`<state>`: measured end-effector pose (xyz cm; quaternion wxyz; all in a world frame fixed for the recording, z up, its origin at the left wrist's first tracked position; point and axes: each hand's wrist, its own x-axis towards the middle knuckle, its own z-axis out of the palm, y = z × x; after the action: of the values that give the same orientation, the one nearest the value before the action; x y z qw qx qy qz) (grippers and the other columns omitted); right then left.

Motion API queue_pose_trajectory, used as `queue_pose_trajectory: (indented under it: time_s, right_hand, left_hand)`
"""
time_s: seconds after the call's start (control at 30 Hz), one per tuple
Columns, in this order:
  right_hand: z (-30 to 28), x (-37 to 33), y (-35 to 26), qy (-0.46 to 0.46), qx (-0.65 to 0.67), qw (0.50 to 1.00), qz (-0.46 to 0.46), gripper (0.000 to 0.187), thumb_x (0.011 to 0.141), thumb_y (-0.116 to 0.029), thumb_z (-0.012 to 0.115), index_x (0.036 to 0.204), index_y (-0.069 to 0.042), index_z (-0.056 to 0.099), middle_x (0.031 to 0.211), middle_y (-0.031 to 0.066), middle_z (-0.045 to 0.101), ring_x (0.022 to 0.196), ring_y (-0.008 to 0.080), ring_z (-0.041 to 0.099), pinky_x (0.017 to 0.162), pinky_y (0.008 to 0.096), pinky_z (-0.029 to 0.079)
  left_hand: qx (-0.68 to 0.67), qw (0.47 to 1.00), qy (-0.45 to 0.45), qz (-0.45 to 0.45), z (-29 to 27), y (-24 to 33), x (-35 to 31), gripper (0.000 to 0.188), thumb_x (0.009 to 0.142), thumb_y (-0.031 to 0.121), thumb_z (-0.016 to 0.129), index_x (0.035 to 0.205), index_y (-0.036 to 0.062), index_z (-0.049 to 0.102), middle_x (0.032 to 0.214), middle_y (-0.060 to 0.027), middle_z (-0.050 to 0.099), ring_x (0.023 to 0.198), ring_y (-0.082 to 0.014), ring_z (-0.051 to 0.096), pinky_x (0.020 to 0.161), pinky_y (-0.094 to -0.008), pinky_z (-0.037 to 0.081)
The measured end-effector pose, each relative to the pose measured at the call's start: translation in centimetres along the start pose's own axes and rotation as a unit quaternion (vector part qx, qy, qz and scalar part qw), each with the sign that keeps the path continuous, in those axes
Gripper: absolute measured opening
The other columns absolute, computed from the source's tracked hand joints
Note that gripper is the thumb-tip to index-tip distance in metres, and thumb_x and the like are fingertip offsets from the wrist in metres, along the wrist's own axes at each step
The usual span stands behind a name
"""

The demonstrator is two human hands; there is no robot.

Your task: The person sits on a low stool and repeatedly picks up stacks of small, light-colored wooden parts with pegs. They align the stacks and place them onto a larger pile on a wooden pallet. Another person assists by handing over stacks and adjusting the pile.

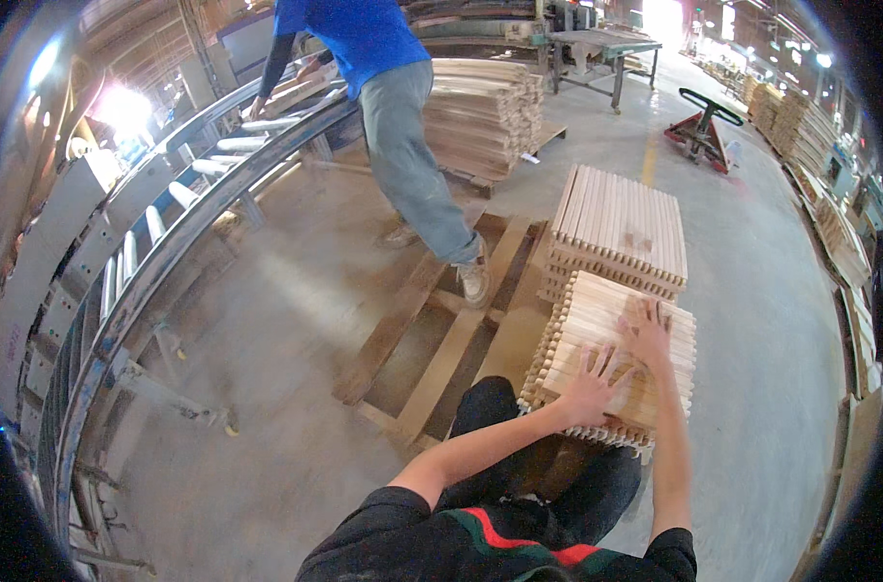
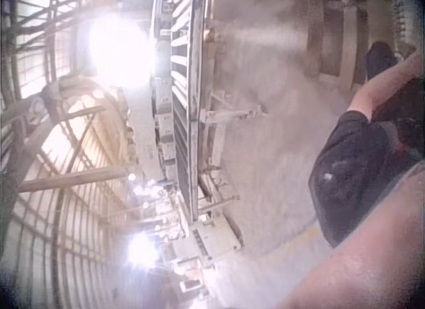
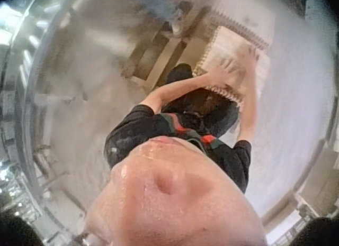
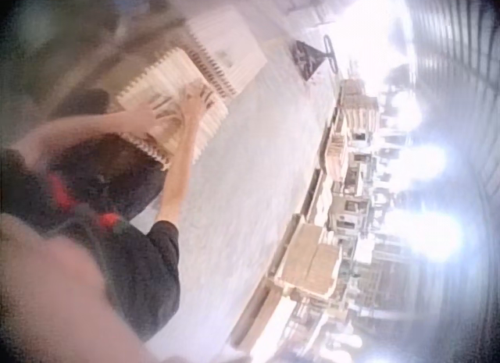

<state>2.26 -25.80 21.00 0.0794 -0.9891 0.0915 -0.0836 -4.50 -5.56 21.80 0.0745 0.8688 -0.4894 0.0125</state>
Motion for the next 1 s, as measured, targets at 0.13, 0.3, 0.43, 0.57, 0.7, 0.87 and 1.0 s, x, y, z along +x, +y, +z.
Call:
queue_pose_trajectory:
  time_s: [0.13,0.3,0.43,0.57,0.7,0.87,1.0]
  right_hand:
    - [0.5,0.5,0.6,-0.023,-0.027,0.999,0.005,0.081,0.091,-0.067,0.043,0.155,-0.021,0.024,0.16,0.0195,0.019,0.148,0.0367,0.017,0.119,0.054,0.011]
    - [0.0,-0.7,0.0,-0.042,-0.029,0.998,-0.029,0.078,0.093,-0.063,0.045,0.155,-0.023,0.023,0.159,0.0183,0.022,0.148,0.0368,0.018,0.119,0.0543,0.013]
    - [-0.3,-2.8,3.9,-0.021,-0.018,0.998,-0.053,0.072,0.089,-0.06,0.054,0.148,-0.021,0.04,0.157,0.0115,0.031,0.146,0.0365,0.023,0.116,0.0596,0.018]
    - [-2.8,-6.8,3.7,-0.063,-0.042,0.997,-0.018,0.076,0.09,-0.064,0.051,0.147,-0.014,0.042,0.156,0.0182,0.028,0.146,0.0347,0.023,0.116,0.0559,0.021]
    - [-4.2,-11.6,5.0,-0.003,-0.035,0.998,0.046,0.078,0.088,-0.066,0.054,0.145,-0.012,0.045,0.155,0.0192,0.031,0.145,0.0368,0.026,0.116,0.0554,0.022]
    - [-3.9,-15.8,7.7,0.088,0.259,0.942,0.194,0.071,0.089,-0.055,0.063,0.14,-0.009,0.051,0.14,0.019,0.053,0.129,0.0332,0.051,0.106,0.0436,0.04]
    - [-0.1,-16.2,9.1,0.165,0.502,0.825,0.203,0.057,0.088,-0.033,0.072,0.136,-0.006,0.055,0.118,0.0085,0.065,0.103,0.0166,0.06,0.089,0.0306,0.047]
  left_hand:
    - [0.02,1.0,0.017,-0.008,0.6,0.2,0.0,0.107,0.07,0.054,0.073,0.155,0.0116,0.025,0.156,-0.0282,0.022,0.146,-0.0468,0.013,0.114,-0.0677,0.009]
    - [0.093,0.995,0.009,-0.016,2.3,-1.1,0.1,0.105,0.07,0.065,0.069,0.153,0.0121,0.031,0.158,-0.0196,0.024,0.147,-0.041,0.016,0.116,-0.0633,0.008]
    - [0.066,0.997,0.034,0.012,0.7,-1.2,1.1,0.1,0.069,0.068,0.07,0.149,0.0182,0.038,0.152,-0.02,0.035,0.143,-0.0399,0.027,0.116,-0.0616,0.014]
    - [0.048,0.996,0.076,0.02,1.7,-1.7,0.8,0.103,0.07,0.077,0.062,0.153,0.022,0.033,0.153,-0.022,0.034,0.145,-0.04,0.025,0.115,-0.063,0.013]
    - [0.05,0.997,0.065,0.01,2.1,-1.4,0.6,0.102,0.073,0.08,0.056,0.153,0.0225,0.032,0.155,-0.0221,0.031,0.146,-0.039,0.021,0.115,-0.064,0.012]
    - [0.068,0.996,0.049,-0.003,1.7,-1.2,0.4,0.101,0.074,0.082,0.053,0.152,0.022,0.034,0.156,-0.0214,0.029,0.147,-0.039,0.02,0.116,-0.0628,0.011]
    - [0.058,0.998,0.038,0.001,1.4,-1.3,0.9,0.102,0.073,0.082,0.053,0.153,0.0221,0.032,0.156,-0.0211,0.028,0.147,-0.0381,0.019,0.116,-0.0634,0.01]
